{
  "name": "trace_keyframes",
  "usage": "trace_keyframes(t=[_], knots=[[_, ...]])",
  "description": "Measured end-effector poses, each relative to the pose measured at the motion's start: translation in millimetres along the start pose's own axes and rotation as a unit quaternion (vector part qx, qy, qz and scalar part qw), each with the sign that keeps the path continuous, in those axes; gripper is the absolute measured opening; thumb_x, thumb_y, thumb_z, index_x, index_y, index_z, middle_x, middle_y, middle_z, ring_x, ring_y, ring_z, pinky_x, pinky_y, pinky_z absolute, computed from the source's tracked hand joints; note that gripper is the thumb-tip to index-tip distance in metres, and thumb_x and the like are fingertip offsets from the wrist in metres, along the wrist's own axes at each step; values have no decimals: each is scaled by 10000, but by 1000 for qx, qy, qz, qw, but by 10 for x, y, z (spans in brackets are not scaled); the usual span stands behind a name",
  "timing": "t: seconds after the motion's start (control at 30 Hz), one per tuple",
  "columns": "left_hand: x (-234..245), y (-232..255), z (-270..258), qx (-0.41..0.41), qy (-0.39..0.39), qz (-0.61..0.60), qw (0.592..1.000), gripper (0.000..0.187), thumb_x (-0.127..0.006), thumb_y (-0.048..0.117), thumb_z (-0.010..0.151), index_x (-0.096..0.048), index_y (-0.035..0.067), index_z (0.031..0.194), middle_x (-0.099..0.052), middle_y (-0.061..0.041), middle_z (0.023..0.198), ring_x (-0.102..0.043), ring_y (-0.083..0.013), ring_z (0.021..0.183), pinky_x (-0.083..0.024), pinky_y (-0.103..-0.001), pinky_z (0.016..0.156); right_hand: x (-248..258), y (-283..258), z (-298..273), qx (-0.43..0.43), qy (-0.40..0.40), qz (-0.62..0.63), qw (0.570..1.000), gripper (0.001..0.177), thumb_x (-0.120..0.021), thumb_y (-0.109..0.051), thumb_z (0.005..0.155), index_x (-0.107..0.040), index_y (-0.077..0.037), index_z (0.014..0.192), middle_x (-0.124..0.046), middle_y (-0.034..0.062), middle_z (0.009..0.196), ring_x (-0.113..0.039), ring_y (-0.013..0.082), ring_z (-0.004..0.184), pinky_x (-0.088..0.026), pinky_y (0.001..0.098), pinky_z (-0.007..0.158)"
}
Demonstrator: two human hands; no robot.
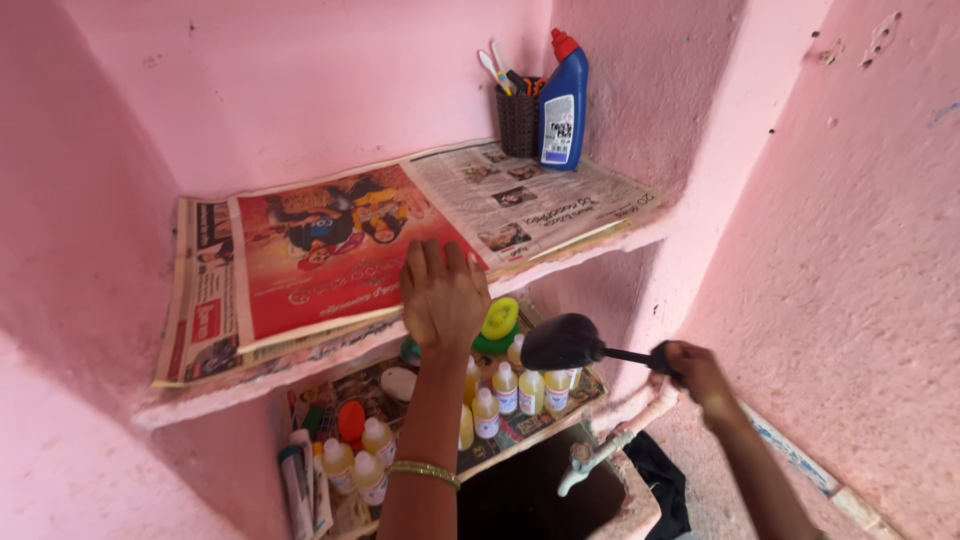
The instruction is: The person organizes toiletries on two wall-mounted shelves by moving bottles of liquid, tubes of cream, a mirror, and a container of brushes and scissors.
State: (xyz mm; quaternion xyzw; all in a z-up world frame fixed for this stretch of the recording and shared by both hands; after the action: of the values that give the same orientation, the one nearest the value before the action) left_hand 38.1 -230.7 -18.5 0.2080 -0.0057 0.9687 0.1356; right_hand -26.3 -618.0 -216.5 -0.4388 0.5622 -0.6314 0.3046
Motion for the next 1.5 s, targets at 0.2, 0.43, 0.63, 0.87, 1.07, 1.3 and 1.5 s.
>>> trace_keyframes(t=[0.2,0.43,0.63,0.87,1.07,1.3,1.5], knots=[[-75,20,-20,-17,6,13,1000,285,-614,314,925,-644,35,874,-640,-147,1026,-594,-329,1143,-546,-432,860,-1019,471,972,83,-36,108,990,316,-567,-270,1011,-718,-16,1124,-747,87,867,-633,118,713,-474,274,619],[-62,20,5,-42,38,24,998,255,-619,293,906,-635,41,868,-639,-131,1024,-613,-305,1096,-554,-405,838,-2453,476,1813,99,115,-94,984,362,-637,-292,959,-679,-6,1178,-751,195,961,-697,319,856,-540,442,756],[-66,17,16,-52,43,38,997,278,-594,301,904,-660,31,907,-651,-126,1047,-620,-293,1077,-548,-395,818,-3381,399,1944,207,80,-56,973,472,-539,-389,1062,-500,-36,1373,-615,173,1295,-574,342,1179,-423,473,1008],[-96,15,5,-48,46,32,997,275,-580,295,911,-668,35,918,-661,-125,1076,-624,-296,1107,-544,-398,846,-3884,-61,1275,172,-483,684,519,390,-366,-319,1293,-527,6,1437,-591,114,1349,-546,203,1288,-411,361,1185],[-110,5,5,-54,46,36,997,275,-568,293,922,-666,36,913,-671,-125,1060,-638,-293,1082,-544,-394,845,-3657,-639,713,94,-385,660,638,449,-384,-336,1064,-518,-41,1376,-591,93,1347,-535,169,1247,-398,346,1124],[-143,0,-4,-58,55,45,996,298,-536,298,939,-670,32,932,-679,-124,1063,-640,-283,1079,-533,-391,863,-3657,-485,849,94,-407,684,598,388,-378,-317,1166,-531,-32,1381,-580,109,1321,-534,196,1234,-405,367,1131],[-165,1,-18,-52,58,43,996,296,-535,295,944,-670,31,941,-684,-124,1074,-643,-283,1094,-529,-395,884,-3606,-646,773,81,-410,673,610,408,-373,-324,1131,-529,-39,1379,-579,99,1328,-532,190,1233,-398,353,1124]])
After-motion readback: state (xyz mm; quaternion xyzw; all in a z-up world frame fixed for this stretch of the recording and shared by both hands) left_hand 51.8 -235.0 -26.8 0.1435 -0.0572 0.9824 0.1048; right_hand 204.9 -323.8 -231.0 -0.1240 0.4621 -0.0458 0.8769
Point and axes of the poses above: each hand's wrist, its own z-axis towards the middle knuckle, its own x-axis out of the back of the hand, y = z × x, the point moved 1 cm from there along z, towards the middle knuckle
